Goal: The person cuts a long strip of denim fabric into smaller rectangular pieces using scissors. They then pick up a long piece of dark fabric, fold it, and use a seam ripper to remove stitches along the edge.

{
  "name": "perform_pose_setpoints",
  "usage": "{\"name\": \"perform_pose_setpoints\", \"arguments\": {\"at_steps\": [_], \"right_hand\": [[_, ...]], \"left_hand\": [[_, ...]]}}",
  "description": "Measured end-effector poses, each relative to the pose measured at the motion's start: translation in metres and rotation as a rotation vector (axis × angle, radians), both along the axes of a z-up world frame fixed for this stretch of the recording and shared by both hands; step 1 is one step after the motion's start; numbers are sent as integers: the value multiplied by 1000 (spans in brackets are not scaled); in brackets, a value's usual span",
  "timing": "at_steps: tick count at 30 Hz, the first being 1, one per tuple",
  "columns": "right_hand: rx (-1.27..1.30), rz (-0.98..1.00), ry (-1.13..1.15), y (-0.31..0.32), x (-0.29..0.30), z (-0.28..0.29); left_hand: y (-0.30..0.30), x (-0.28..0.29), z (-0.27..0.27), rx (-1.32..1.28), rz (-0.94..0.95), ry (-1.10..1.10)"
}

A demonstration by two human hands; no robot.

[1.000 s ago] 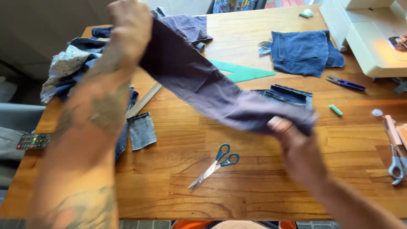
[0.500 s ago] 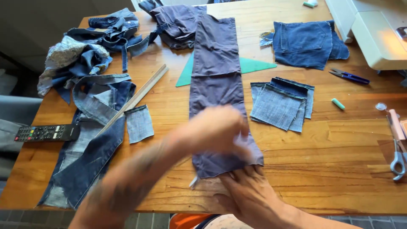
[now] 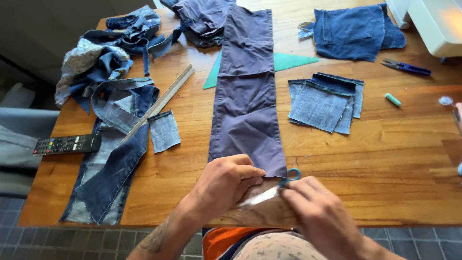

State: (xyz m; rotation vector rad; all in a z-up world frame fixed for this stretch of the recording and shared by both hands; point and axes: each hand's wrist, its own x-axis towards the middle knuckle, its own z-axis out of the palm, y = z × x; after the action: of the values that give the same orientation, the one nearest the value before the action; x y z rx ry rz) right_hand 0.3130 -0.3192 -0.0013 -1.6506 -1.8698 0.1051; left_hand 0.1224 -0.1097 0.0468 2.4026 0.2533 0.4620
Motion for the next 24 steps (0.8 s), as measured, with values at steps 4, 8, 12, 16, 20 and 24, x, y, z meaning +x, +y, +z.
{"name": "perform_pose_setpoints", "arguments": {"at_steps": [4,8,12,16,20,24], "right_hand": [[-111,-91,17,-42,37,-27],[-109,-146,-7,-63,59,-26],[-157,-157,-78,-73,76,-24],[-218,-242,-433,-71,83,-15],[-141,-88,-291,-66,86,2],[-228,-68,-319,-74,91,-10]], "left_hand": [[9,6,-23,-25,-86,32],[-4,11,-29,154,-16,11],[-29,22,-22,421,72,-92],[-41,28,-39,506,86,-136],[-44,33,-39,449,212,-183],[-48,33,-34,357,270,-197]]}}
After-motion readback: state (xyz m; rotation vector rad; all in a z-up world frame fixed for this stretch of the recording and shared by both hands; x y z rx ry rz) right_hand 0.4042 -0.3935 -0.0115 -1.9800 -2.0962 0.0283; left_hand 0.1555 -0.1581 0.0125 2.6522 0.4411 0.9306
